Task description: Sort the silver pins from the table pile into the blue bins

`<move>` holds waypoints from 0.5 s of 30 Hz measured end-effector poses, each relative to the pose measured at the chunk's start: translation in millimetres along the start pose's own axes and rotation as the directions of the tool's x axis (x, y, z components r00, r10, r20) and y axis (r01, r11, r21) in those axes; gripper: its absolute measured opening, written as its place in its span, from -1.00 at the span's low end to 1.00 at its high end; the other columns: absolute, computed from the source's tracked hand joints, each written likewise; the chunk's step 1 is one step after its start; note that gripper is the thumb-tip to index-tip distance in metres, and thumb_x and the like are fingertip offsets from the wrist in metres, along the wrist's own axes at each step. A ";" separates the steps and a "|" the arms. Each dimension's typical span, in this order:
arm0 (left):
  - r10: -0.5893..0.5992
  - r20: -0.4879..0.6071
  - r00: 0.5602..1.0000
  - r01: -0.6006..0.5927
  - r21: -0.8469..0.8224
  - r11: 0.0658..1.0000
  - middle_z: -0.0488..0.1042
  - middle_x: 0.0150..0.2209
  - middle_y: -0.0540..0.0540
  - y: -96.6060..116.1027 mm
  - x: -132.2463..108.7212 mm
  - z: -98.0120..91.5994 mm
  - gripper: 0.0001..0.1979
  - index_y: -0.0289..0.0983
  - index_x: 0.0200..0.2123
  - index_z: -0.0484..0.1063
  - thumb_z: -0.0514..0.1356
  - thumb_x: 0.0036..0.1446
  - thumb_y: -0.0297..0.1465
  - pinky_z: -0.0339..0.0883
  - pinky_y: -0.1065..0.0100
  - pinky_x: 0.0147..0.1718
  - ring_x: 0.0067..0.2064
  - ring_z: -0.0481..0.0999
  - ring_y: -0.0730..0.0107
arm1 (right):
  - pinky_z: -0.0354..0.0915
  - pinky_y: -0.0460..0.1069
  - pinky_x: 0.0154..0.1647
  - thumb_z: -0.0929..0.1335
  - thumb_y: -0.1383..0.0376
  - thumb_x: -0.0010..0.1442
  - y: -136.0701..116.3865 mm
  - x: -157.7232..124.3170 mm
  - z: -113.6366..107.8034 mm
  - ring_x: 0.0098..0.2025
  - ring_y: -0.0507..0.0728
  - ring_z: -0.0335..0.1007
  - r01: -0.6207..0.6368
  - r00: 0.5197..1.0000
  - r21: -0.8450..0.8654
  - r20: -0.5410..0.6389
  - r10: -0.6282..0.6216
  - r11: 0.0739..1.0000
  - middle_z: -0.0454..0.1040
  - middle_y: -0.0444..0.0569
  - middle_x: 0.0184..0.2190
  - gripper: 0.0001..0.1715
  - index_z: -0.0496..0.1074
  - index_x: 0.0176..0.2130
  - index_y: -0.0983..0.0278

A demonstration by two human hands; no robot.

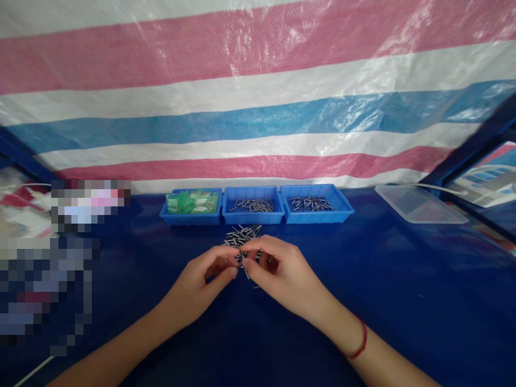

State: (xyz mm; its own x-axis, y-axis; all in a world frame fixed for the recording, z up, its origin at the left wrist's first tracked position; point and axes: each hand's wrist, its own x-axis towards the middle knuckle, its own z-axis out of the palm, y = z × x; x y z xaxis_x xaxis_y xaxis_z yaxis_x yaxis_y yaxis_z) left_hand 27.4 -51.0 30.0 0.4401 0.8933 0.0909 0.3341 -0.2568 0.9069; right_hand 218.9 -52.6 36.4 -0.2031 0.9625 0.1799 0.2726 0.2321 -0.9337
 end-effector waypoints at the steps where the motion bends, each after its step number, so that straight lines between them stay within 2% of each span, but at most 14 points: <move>1: -0.023 -0.015 1.000 0.021 -0.108 0.994 0.49 -0.22 -0.06 0.2 0.1 1.1 -0.82 -0.25 -0.11 0.35 0.15 0.20 -0.41 0.40 0.35 -0.19 -0.23 0.51 0.40 | 0.24 -0.09 -0.53 0.40 0.23 0.11 -1.7 -2.3 3.0 -0.52 0.00 0.32 -0.001 1.000 0.008 0.005 0.001 1.000 0.50 -0.09 -0.46 -0.79 0.53 -0.21 0.23; 3: -0.056 -0.024 0.998 0.047 -0.271 0.962 0.47 -0.25 -0.04 1.5 -0.1 3.7 -0.84 -0.26 -0.16 0.34 0.18 0.18 -0.39 0.40 0.37 -0.21 -0.24 0.52 0.41 | 0.26 -0.09 -0.52 0.40 0.22 0.12 -3.7 -5.3 8.3 -0.52 0.00 0.35 -0.012 1.000 0.062 -0.005 0.012 0.998 0.51 -0.09 -0.47 -0.81 0.53 -0.24 0.24; 6: -0.093 -0.040 0.995 0.071 -0.379 0.923 0.46 -0.30 -0.02 4.5 -0.5 6.0 -0.82 -0.27 -0.19 0.31 0.21 0.15 -0.37 0.39 0.37 -0.24 -0.27 0.52 0.43 | 0.33 -0.07 -0.45 0.40 0.20 0.13 -4.9 -6.2 12.7 -0.45 0.04 0.44 -0.031 1.000 0.193 0.006 0.030 0.981 0.55 -0.07 -0.44 -0.82 0.51 -0.29 0.25; 11: -0.125 -0.055 0.991 0.092 -0.409 0.908 0.46 -0.29 -0.03 6.4 0.7 5.2 -0.80 -0.27 -0.23 0.30 0.23 0.13 -0.33 0.39 0.37 -0.29 -0.30 0.51 0.43 | 0.37 -0.05 -0.39 0.42 0.17 0.12 -8.2 -4.9 11.3 -0.40 0.06 0.49 -0.071 0.997 0.286 0.031 0.065 0.956 0.56 -0.06 -0.42 -0.80 0.50 -0.33 0.27; 15: -0.122 -0.050 0.991 0.090 -0.418 0.904 0.46 -0.28 -0.02 5.0 1.4 4.7 -0.80 -0.27 -0.23 0.31 0.24 0.12 -0.33 0.38 0.39 -0.29 -0.29 0.51 0.44 | 0.37 -0.06 -0.34 0.39 0.21 0.17 -10.9 -5.6 10.0 -0.37 0.04 0.49 -0.018 0.999 0.301 0.034 0.008 0.954 0.56 -0.07 -0.43 -0.84 0.49 -0.35 0.26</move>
State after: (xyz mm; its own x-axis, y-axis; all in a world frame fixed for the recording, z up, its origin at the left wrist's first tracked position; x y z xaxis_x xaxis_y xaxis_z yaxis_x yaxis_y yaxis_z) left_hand 33.6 -52.7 32.8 0.3543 0.9351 0.0002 -0.0065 0.0022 1.0000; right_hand 207.7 -61.9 42.5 -0.2326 0.9590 0.1621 -0.0192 0.1621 -0.9866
